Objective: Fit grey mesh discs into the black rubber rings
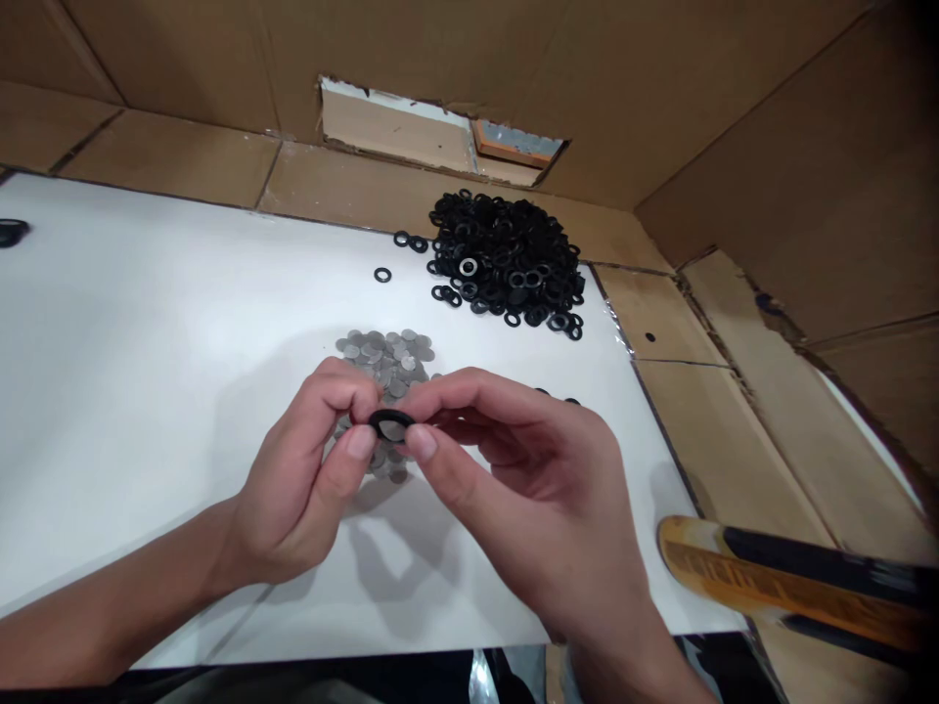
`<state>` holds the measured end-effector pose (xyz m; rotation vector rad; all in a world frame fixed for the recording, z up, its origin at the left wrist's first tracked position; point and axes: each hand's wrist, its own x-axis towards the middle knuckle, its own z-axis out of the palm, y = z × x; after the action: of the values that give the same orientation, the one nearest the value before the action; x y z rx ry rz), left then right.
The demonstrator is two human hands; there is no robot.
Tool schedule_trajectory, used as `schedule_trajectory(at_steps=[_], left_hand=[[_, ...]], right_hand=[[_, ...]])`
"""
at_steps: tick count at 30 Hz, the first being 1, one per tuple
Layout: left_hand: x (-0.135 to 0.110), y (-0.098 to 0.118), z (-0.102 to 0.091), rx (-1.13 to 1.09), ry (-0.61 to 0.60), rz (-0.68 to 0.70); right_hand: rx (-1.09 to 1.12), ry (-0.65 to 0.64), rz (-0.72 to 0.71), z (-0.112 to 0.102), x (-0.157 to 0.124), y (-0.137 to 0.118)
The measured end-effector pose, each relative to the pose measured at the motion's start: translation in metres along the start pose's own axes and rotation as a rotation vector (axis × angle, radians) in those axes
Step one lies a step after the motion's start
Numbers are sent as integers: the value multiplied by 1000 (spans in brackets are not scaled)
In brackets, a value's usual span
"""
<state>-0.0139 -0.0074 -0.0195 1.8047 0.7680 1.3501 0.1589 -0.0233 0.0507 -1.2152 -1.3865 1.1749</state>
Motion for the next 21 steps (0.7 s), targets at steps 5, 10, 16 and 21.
schedule_trajectory(at_steps=[5, 10, 16, 21], left_hand=[[3, 1, -1, 14, 6, 28], [3, -1, 0, 28, 29, 21], [1, 0, -2, -27, -25, -53], [4, 5, -2, 9, -28, -109]], right_hand=[[-55, -13, -71, -2, -1, 1], [-46, -11, -28, -4, 0, 2], [-57, 34, 3, -2, 2, 4], [-126, 49, -66, 0, 1, 8]])
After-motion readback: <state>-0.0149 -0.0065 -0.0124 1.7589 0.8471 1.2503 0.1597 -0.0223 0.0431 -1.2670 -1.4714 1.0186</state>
